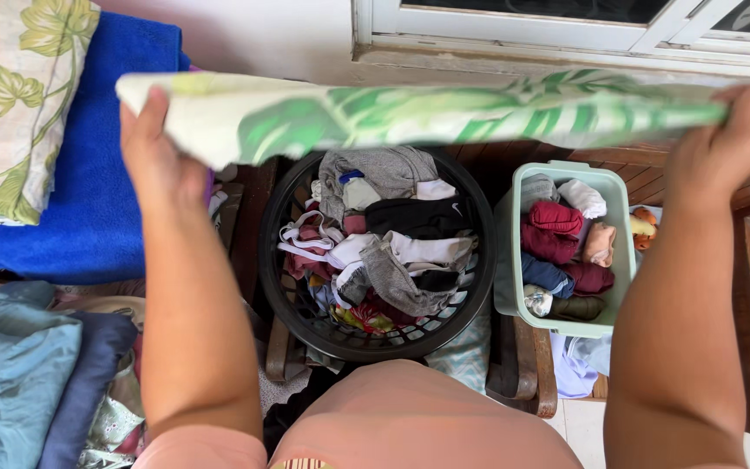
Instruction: The person picks up clothing items from a basket, shakes them out, folds them by hand, and places the folded items onto a stack on a nearby surface.
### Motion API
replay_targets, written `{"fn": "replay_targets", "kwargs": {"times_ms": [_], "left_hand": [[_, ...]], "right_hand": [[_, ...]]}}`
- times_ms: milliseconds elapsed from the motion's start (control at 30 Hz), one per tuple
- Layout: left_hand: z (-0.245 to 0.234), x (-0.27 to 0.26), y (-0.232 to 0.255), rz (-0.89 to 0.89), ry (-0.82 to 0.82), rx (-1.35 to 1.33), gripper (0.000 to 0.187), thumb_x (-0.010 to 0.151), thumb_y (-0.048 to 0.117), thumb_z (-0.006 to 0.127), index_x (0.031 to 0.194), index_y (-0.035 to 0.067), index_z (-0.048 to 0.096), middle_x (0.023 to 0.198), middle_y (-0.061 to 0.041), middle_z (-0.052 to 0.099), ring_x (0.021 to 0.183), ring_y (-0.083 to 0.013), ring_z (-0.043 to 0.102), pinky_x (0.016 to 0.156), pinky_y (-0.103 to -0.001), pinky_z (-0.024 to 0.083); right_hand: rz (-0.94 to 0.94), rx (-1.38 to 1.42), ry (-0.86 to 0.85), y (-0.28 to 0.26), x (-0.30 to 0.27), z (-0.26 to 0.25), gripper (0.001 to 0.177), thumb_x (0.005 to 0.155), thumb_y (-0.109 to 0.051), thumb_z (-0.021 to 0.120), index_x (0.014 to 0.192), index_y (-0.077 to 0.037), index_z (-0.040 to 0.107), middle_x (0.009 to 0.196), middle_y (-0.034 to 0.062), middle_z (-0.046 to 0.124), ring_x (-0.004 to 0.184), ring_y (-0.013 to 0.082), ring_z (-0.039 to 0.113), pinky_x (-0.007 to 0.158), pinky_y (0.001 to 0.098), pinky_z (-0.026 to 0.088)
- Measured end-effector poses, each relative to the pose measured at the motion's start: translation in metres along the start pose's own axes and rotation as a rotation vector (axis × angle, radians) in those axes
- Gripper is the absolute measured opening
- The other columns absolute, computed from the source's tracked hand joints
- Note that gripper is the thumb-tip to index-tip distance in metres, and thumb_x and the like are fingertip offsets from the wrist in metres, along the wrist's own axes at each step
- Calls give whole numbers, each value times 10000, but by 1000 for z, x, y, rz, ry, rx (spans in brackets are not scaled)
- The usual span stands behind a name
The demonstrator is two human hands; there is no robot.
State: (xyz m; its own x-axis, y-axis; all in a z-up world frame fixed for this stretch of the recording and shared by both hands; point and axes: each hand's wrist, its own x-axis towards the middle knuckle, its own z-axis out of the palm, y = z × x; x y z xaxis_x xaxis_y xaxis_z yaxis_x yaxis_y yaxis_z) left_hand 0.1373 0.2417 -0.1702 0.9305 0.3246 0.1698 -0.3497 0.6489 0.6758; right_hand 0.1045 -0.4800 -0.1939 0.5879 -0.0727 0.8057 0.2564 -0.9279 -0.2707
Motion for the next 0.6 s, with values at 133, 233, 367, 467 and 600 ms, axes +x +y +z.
{"fn": "replay_targets", "kwargs": {"times_ms": [133,233,367,467,600], "left_hand": [[-64,-27,-23,-140,199,213,325,970,25,540,1295,36,536,1247,-184,671,1168,-338,702,1007,-504,587],[-138,-52,-69,-255,357,382,317,928,4,612,1244,17,620,1207,-160,707,1100,-308,712,981,-458,590],[-207,-82,-85,-341,467,394,360,856,-31,602,1216,-41,613,1161,-185,711,1036,-328,731,929,-454,605],[-229,-86,-94,-354,532,475,393,841,-42,617,1232,-76,591,1138,-200,694,1008,-344,718,886,-459,610],[-230,-73,-104,-327,507,489,513,804,-39,632,1300,82,579,1131,-141,711,1002,-291,725,849,-405,611]], "right_hand": [[137,-88,-334,-52,-62,-20,158,937,27,577,972,-25,722,644,122,521,586,266,493,721,397,443],[521,147,-749,-89,-104,-22,329,858,-228,680,1151,-88,731,906,164,719,811,252,677,783,416,517],[582,-21,-1332,-105,-127,-23,610,703,-422,890,1201,-125,702,1017,181,756,952,305,723,859,416,556],[504,-141,-1535,-91,-139,-25,487,765,-423,809,1160,-140,768,1025,145,807,986,290,757,886,417,567],[462,-252,-1540,-36,-142,0,503,771,-430,830,1179,-143,766,1105,149,784,1028,319,743,909,427,569]]}}
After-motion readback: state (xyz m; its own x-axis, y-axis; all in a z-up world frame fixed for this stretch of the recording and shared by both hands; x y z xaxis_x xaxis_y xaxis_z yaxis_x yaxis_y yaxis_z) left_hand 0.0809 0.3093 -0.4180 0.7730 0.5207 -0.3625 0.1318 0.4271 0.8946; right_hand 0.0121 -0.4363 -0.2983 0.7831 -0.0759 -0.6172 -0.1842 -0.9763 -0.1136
